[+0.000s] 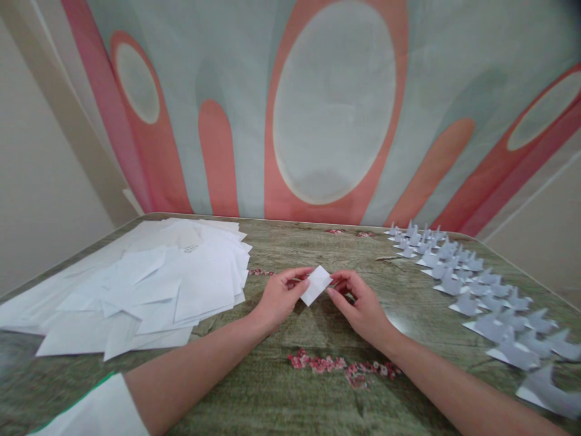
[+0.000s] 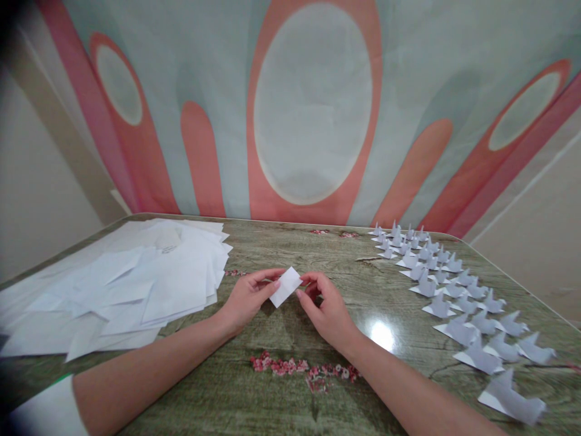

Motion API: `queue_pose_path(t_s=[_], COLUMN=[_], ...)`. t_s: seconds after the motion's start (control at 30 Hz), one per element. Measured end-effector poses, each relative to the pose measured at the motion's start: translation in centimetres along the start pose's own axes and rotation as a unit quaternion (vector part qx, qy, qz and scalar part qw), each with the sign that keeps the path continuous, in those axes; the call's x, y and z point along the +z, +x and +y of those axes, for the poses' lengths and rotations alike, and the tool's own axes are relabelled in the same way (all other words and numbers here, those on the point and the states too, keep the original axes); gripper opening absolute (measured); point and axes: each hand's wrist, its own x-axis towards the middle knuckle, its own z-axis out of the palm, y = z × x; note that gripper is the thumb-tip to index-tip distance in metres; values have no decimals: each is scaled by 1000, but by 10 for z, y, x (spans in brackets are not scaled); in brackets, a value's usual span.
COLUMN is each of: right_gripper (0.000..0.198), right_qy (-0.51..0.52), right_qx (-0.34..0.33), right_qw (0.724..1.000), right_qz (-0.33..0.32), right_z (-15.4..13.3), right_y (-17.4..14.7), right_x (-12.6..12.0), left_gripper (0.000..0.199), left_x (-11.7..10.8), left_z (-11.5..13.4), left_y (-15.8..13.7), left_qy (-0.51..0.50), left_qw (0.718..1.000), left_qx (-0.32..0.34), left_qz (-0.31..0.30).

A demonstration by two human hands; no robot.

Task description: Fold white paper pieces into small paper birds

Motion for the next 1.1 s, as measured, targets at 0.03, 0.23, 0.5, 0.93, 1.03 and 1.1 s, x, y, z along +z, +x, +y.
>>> queue_pose_path(t_s=[0.03,0.23,0.5,0.93,1.03,1.1], right_gripper=[19,19,21,20,18,16], right_qy=[-1,-5,-2,-1,-14,-21], right_qx=[2,0,4,-6,-15,-23], right_qw=[1000,1000,1000,1000,1000,999], right_qz=[0,5,6,14,13,14], right_z=[0,1,0,0,0,0], right_y=[0,0,1,1,1,2], right_x=[0,0,0,-1,-1,-1], left_gripper=[35,36,34,34,35,34], left_x=[0,0,0,1,0,0], left_z=[0,-2,-2,-2,-3,-3], left_y=[0,-1,-1,0,0,0], left_qy=[-1,11,20,-6,-3,1], left_qw=[1000,1000,1000,1000,1000,1000], left_qx=[-1,4,9,-5,-1,2], left_qz=[0,-6,-4,0,-2,-4])
